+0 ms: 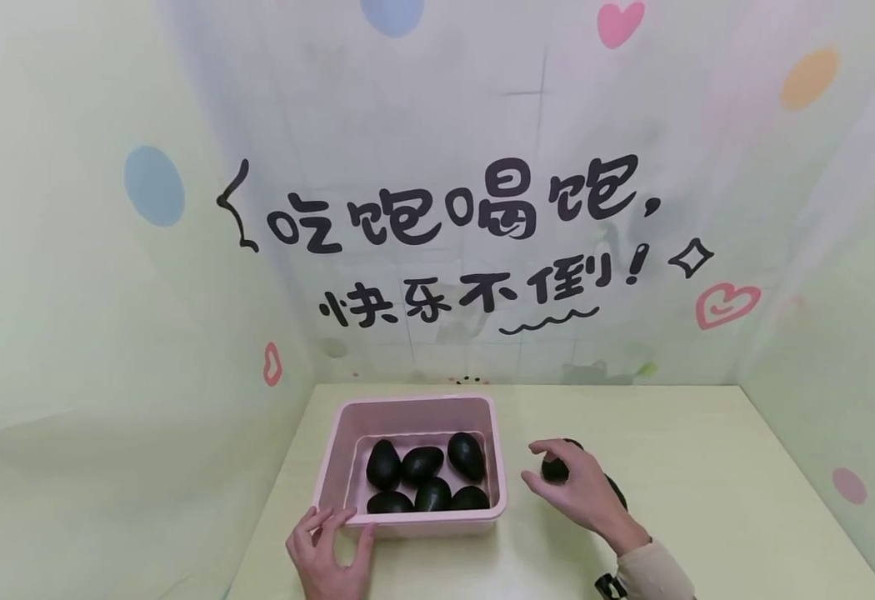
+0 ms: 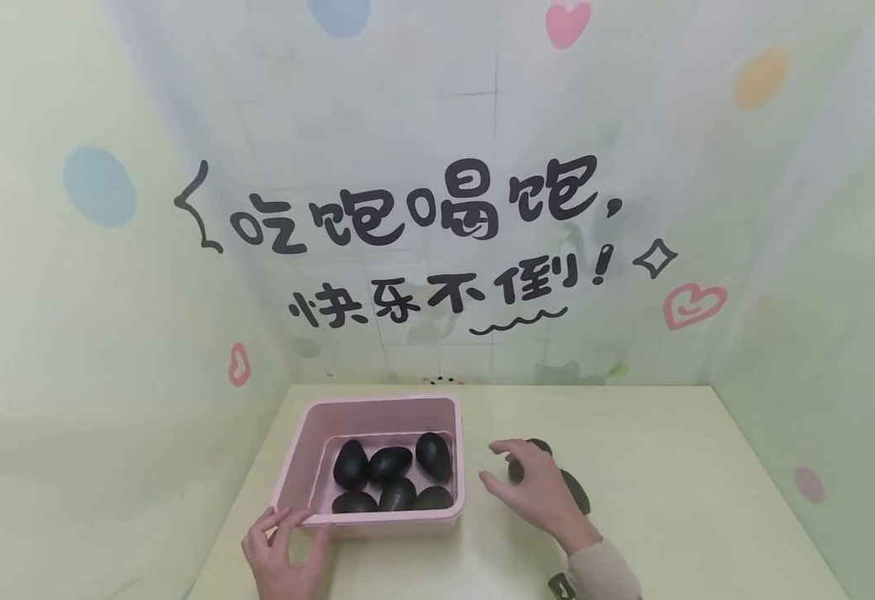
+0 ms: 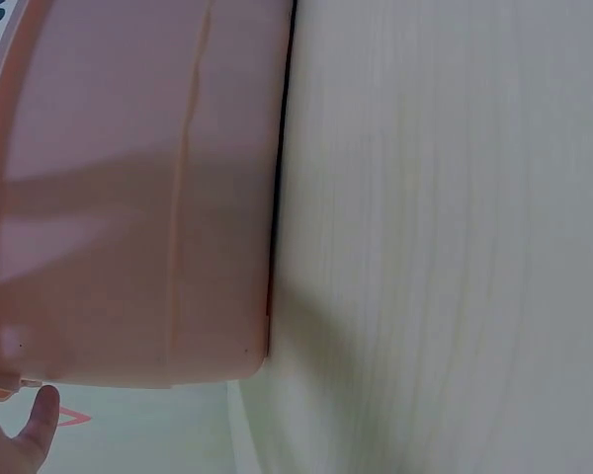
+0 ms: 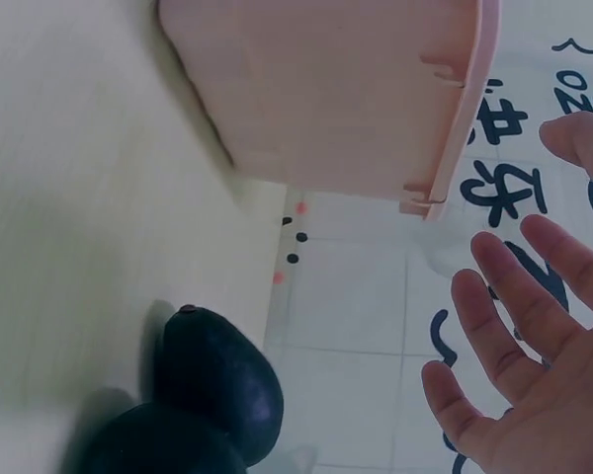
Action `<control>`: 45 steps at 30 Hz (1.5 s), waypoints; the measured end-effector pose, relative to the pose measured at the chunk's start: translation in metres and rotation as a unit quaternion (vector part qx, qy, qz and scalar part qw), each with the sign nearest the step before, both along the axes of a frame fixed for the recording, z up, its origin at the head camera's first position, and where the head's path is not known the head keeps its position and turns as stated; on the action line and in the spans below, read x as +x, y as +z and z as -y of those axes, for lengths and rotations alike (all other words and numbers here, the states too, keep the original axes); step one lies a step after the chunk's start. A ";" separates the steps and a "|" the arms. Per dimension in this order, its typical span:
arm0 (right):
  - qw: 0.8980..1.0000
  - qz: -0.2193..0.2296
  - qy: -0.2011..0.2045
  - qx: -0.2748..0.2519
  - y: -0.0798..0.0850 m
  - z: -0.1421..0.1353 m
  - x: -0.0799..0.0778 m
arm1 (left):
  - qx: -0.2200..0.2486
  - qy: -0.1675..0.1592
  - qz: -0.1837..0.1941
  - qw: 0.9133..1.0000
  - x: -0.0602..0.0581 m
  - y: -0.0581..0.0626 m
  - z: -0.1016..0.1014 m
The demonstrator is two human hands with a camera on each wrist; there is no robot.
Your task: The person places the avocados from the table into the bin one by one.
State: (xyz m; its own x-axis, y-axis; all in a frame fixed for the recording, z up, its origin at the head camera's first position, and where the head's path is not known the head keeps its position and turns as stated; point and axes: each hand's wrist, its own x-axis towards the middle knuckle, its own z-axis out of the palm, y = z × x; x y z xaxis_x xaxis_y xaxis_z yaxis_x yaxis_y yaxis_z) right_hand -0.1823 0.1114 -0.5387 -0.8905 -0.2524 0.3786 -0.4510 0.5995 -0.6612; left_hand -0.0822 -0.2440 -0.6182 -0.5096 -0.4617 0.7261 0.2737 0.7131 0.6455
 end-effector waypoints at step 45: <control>0.994 -0.045 -0.092 0.048 -0.063 -0.066 0.007 | 0.016 -0.001 0.037 0.999 0.002 0.000 0.000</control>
State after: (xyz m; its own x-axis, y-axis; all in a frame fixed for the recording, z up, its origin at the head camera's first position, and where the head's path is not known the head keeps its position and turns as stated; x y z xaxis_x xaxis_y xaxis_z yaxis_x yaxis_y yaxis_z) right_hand -0.1754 0.1777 -0.6018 -0.8885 -0.1283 0.4406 -0.3832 0.7357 -0.5585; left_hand -0.0805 -0.2443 -0.6184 -0.5617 -0.4826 0.6720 0.2265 0.6916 0.6859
